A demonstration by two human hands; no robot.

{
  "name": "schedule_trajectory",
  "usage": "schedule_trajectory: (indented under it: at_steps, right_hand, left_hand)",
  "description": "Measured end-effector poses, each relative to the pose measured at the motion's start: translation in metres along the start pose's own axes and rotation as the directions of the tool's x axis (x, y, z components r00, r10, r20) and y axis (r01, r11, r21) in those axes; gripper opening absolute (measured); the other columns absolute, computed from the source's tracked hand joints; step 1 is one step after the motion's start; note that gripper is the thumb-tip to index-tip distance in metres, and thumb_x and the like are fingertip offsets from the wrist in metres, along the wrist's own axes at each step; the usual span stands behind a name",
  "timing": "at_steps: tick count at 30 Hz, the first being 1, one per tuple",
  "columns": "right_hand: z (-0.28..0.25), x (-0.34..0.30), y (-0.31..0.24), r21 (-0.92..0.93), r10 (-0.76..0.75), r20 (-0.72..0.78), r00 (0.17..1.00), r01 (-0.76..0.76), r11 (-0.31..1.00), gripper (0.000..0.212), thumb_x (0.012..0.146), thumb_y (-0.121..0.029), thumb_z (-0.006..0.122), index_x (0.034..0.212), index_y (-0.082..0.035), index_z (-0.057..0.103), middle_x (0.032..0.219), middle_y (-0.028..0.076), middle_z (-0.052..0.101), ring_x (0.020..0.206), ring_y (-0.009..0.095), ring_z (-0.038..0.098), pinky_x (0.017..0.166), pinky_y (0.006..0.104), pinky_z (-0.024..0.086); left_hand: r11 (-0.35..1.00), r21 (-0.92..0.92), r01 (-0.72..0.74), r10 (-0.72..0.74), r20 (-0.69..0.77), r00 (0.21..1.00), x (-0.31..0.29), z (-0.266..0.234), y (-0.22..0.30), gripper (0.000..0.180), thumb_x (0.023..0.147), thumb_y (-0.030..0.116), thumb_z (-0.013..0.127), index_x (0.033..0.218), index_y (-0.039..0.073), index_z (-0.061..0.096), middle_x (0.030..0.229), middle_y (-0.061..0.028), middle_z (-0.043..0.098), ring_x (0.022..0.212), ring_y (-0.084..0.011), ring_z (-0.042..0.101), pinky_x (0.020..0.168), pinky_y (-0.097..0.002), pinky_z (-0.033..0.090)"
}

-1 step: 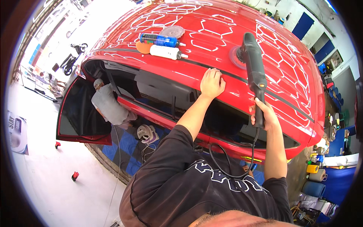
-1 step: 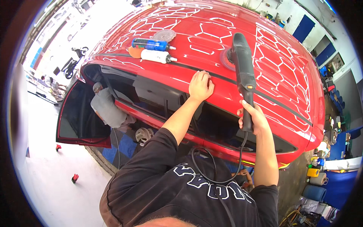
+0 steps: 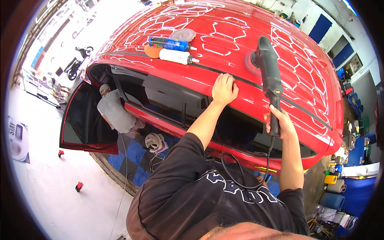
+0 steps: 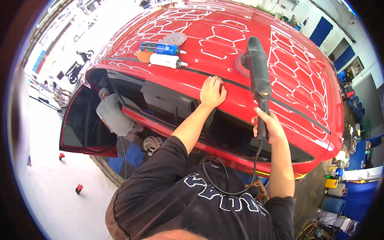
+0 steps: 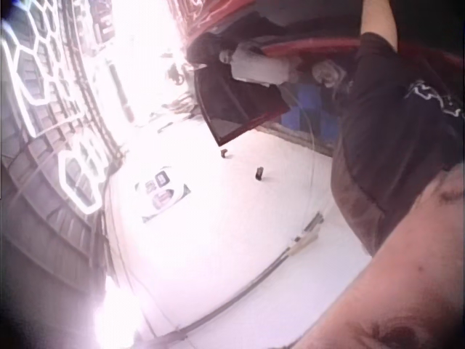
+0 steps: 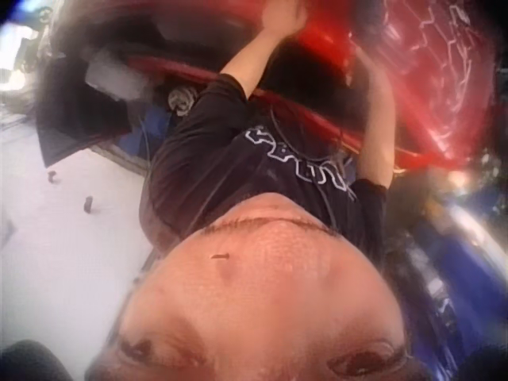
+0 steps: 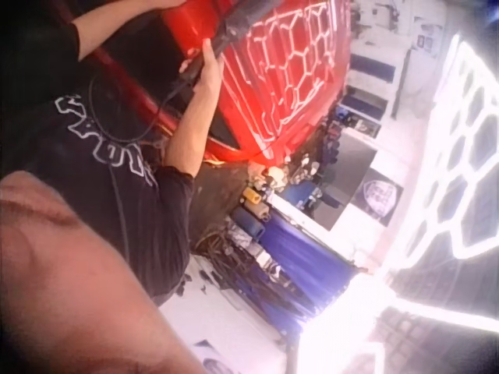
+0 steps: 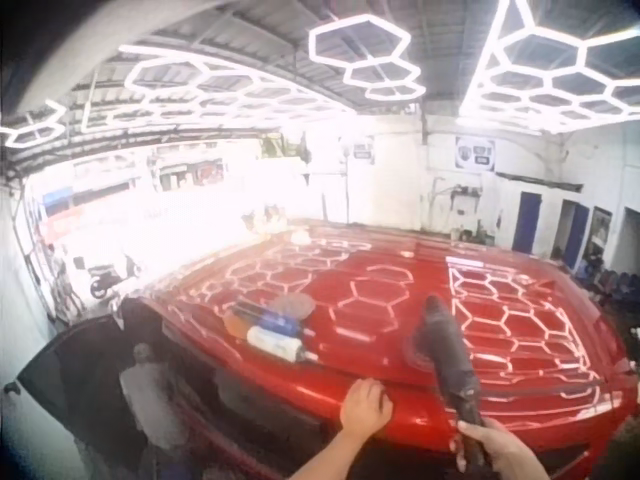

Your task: The person uses a rotary polisher to buff the red car's roof, moving the tool in overlapping passes across the surface. They occasionally pause to adjust the pad or reposition their hands while continuing to work on the same area.

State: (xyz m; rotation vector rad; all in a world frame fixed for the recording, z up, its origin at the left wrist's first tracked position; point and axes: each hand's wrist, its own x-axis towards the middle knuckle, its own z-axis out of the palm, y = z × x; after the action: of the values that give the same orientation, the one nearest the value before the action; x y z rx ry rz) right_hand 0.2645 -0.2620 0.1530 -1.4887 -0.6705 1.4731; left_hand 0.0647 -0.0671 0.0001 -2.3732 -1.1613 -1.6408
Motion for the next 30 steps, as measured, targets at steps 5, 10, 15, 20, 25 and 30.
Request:
schedule_trajectory:
  at_steps: [5, 10, 15, 20, 25, 30]
  right_hand:
    - [-0.006, 0.003, 0.001, -0.02, -0.048, 0.001, 0.999, 0.048, 0.999, 0.04, 0.095, -0.025, 0.076, 0.121, -0.005, 0.054, 0.079, 0.009, 0.064, 0.05, 0.018, 0.061, 0.046, 0.0344, 0.052]
    - [-0.014, 0.004, 0.014, 0.011, -0.051, -0.02, 0.998, 0.051, 0.999, 0.039, 0.091, -0.016, 0.072, 0.123, -0.004, 0.052, 0.077, 0.01, 0.063, 0.051, 0.02, 0.061, 0.047, 0.0364, 0.054]
    - [-0.023, 0.003, 0.025, -0.011, -0.05, -0.007, 0.999, 0.05, 0.999, 0.044, 0.088, -0.011, 0.071, 0.126, -0.004, 0.049, 0.075, 0.01, 0.063, 0.051, 0.022, 0.062, 0.048, 0.0376, 0.055]
    - [-0.029, -0.001, 0.032, -0.115, -0.155, -0.076, 0.985, 0.145, 0.983, 0.035, 0.09, -0.01, 0.068, 0.117, -0.001, 0.047, 0.073, 0.009, 0.062, 0.049, 0.021, 0.063, 0.044, 0.0367, 0.055]
    - [-0.046, -0.023, 0.078, -0.189, -0.366, -0.034, 0.93, 0.353, 0.916, 0.044, 0.101, -0.038, 0.07, 0.117, -0.001, 0.052, 0.083, 0.008, 0.065, 0.053, 0.019, 0.066, 0.045, 0.0339, 0.055]
    - [-0.102, -0.054, 0.054, -0.245, -0.703, -0.113, 0.702, 0.666, 0.705, 0.092, 0.093, -0.06, 0.075, 0.155, 0.001, 0.042, 0.123, 0.013, 0.065, 0.108, 0.018, 0.065, 0.087, 0.0349, 0.056]
  left_hand:
    - [0.987, 0.003, 0.162, -0.162, 0.026, 0.987, 0.012, 0.005, 0.003, 0.025, 0.088, 0.024, 0.073, 0.1, 0.004, 0.063, 0.103, -0.0151, 0.063, 0.108, -0.0388, 0.061, 0.113, -0.0523, 0.044]
    - [0.852, -0.324, 0.412, -0.416, 0.06, 0.907, 0.019, 0.025, 0.069, 0.041, 0.096, 0.04, 0.074, 0.106, 0.001, 0.066, 0.105, -0.0194, 0.063, 0.107, -0.0355, 0.063, 0.101, -0.0464, 0.05]
    - [0.149, -0.554, 0.819, -0.398, 0.724, 0.563, 0.033, 0.051, 0.137, 0.066, 0.102, 0.061, 0.062, 0.114, -0.004, 0.064, 0.106, -0.0116, 0.07, 0.095, -0.0185, 0.067, 0.084, -0.0344, 0.054]
    - [-0.327, -0.497, 0.804, -0.145, 0.867, 0.477, 0.064, 0.048, 0.167, 0.047, 0.101, 0.049, 0.07, 0.114, 0.005, 0.064, 0.09, -0.0041, 0.069, 0.079, -0.0135, 0.068, 0.068, -0.0318, 0.058]
    - [-0.312, -0.605, 0.733, -0.136, 0.792, 0.595, 0.037, 0.033, 0.186, 0.063, 0.095, 0.027, 0.081, 0.14, 0.0, 0.044, 0.121, -0.0113, 0.065, 0.107, -0.0197, 0.068, 0.088, -0.037, 0.061]
    - [-0.113, -0.753, 0.648, -0.002, 0.653, 0.758, 0.015, -0.02, 0.226, 0.078, 0.09, 0.026, 0.085, 0.147, 0.0, 0.039, 0.134, -0.0127, 0.057, 0.129, -0.0209, 0.054, 0.113, -0.0424, 0.045]
